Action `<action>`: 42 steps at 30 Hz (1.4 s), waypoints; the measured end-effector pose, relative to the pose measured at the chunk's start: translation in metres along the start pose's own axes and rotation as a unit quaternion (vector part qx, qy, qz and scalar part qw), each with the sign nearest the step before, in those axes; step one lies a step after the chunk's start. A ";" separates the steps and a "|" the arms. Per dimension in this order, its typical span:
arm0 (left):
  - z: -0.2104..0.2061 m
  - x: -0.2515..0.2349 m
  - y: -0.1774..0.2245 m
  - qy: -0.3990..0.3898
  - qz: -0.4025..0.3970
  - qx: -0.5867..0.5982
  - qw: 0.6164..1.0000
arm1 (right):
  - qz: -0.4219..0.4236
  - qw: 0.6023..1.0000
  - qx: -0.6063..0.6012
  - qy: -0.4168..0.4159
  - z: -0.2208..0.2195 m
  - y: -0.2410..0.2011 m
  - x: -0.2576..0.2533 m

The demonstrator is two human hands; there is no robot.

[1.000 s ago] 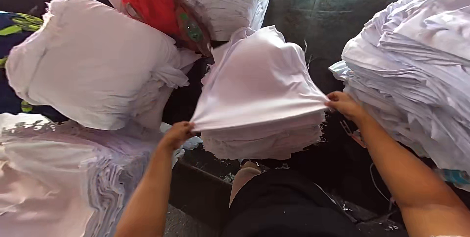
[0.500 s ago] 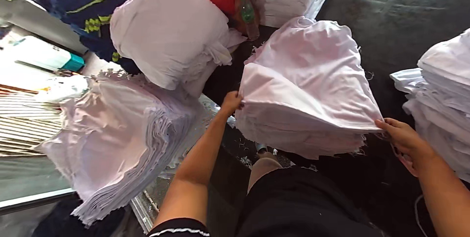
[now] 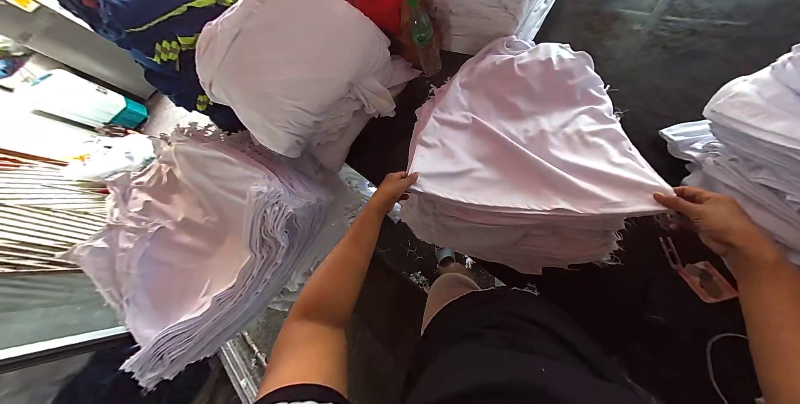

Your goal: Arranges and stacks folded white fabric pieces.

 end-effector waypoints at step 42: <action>-0.093 0.025 -0.011 -0.015 0.055 0.017 0.998 | -0.062 0.967 -0.218 -0.116 -0.034 0.096 -0.091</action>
Point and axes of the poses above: each hand's wrist, its own x-axis away from the middle knuckle, its own z-axis out of the back of the hand, y = z × x, the point moved 9 cm from there along -x, towards the middle knuckle, and after that the axes turned 14 degrees about -y, right-handed, at the moved point
